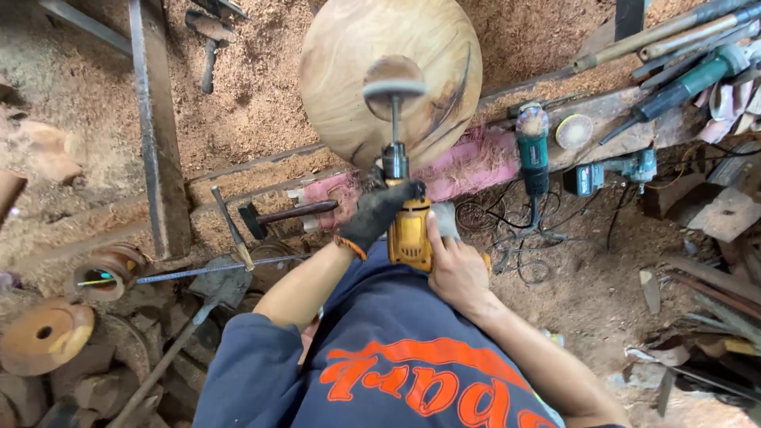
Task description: Using a handheld drill with a sanding disc attachment to sand and polish the surface of a wooden bowl.
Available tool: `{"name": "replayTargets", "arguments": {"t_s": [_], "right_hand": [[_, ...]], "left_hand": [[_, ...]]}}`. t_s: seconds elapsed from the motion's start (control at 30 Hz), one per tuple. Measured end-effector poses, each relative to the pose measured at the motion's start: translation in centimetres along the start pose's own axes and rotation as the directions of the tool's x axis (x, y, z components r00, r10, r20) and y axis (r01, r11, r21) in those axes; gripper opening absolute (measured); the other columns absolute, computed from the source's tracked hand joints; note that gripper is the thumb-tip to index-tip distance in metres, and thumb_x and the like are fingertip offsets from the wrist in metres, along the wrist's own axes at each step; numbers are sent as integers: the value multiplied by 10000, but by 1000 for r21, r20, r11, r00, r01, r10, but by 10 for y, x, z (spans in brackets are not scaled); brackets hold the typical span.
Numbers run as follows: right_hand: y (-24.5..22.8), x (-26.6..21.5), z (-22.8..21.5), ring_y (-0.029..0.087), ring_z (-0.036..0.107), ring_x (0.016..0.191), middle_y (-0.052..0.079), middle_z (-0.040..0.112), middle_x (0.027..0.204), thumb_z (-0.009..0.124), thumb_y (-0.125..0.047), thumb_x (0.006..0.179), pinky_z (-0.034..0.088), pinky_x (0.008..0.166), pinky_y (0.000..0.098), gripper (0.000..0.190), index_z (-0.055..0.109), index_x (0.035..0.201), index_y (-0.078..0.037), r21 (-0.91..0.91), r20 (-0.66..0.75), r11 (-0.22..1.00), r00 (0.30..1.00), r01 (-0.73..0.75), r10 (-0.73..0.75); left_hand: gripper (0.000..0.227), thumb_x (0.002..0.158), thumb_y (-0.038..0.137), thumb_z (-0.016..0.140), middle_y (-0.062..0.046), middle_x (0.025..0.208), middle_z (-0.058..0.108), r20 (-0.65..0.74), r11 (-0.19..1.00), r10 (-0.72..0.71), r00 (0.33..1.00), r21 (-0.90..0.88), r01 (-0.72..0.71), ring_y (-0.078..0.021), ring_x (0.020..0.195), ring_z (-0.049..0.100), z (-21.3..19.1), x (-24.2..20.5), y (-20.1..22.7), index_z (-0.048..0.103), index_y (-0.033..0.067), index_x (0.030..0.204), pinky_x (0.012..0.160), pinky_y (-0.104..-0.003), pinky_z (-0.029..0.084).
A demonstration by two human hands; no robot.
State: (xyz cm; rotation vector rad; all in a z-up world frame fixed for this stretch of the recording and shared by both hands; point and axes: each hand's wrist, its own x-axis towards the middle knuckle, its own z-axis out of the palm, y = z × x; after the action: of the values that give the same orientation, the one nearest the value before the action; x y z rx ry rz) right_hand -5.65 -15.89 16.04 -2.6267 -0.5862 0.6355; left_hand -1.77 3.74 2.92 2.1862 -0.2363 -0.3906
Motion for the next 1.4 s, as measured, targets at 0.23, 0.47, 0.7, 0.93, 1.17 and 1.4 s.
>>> {"name": "replayTargets", "arguments": {"t_s": [0.23, 0.47, 0.7, 0.93, 1.17, 1.4], "right_hand": [[-3, 7, 5, 331, 645, 716, 150, 620, 832, 674, -114, 710, 533, 646, 437, 949, 313, 1579, 15, -17, -31, 999, 999, 27, -28], [5, 13, -7, 305, 627, 697, 119, 612, 828, 662, -135, 738, 511, 632, 421, 894, 365, 1572, -13, -99, -18, 995, 999, 30, -32], [18, -15, 2, 290, 625, 703, 106, 597, 812, 654, -139, 775, 497, 631, 413, 828, 412, 1560, -33, -85, -11, 993, 997, 79, -80], [43, 0, 8, 267, 602, 729, 89, 583, 844, 645, -142, 860, 482, 649, 404, 728, 438, 1551, -48, -202, -9, 970, 991, 133, -137], [89, -24, -16, 248, 595, 734, 74, 571, 854, 657, -179, 914, 474, 646, 390, 667, 450, 1538, -69, -272, 99, 933, 971, 235, -215], [101, -21, -68, 245, 604, 753, 61, 565, 848, 677, -159, 825, 478, 664, 389, 741, 460, 1531, -104, -285, 202, 908, 946, 306, -255]], "left_hand": [[249, 897, 290, 771, -20, 928, 744, 395, 130, -533, 748, -836, 534, -111, 821, 697, -6, 3, 1, 755, 71, 1015, 762, -287, 590], [278, 934, 251, 769, -61, 1003, 710, 291, 103, -455, 841, -921, 375, -154, 885, 684, -4, 2, 6, 706, 34, 1095, 827, -330, 595], [239, 939, 240, 675, -42, 1023, 707, 396, 84, -415, 820, -880, 467, -135, 914, 708, 13, -9, 23, 692, 57, 1092, 852, -300, 594], [219, 998, 259, 680, -28, 984, 688, 362, 30, -426, 829, -910, 413, -126, 886, 669, 75, -9, -19, 684, 55, 1077, 839, -296, 576], [193, 964, 197, 745, -35, 950, 708, 299, -44, -442, 846, -949, 313, -128, 842, 680, 132, -19, 19, 686, 43, 1064, 783, -306, 601], [228, 939, 157, 774, -41, 954, 694, -51, 263, -563, 825, -957, 121, -126, 837, 677, 80, -8, 86, 641, 46, 1086, 768, -309, 607]]}}
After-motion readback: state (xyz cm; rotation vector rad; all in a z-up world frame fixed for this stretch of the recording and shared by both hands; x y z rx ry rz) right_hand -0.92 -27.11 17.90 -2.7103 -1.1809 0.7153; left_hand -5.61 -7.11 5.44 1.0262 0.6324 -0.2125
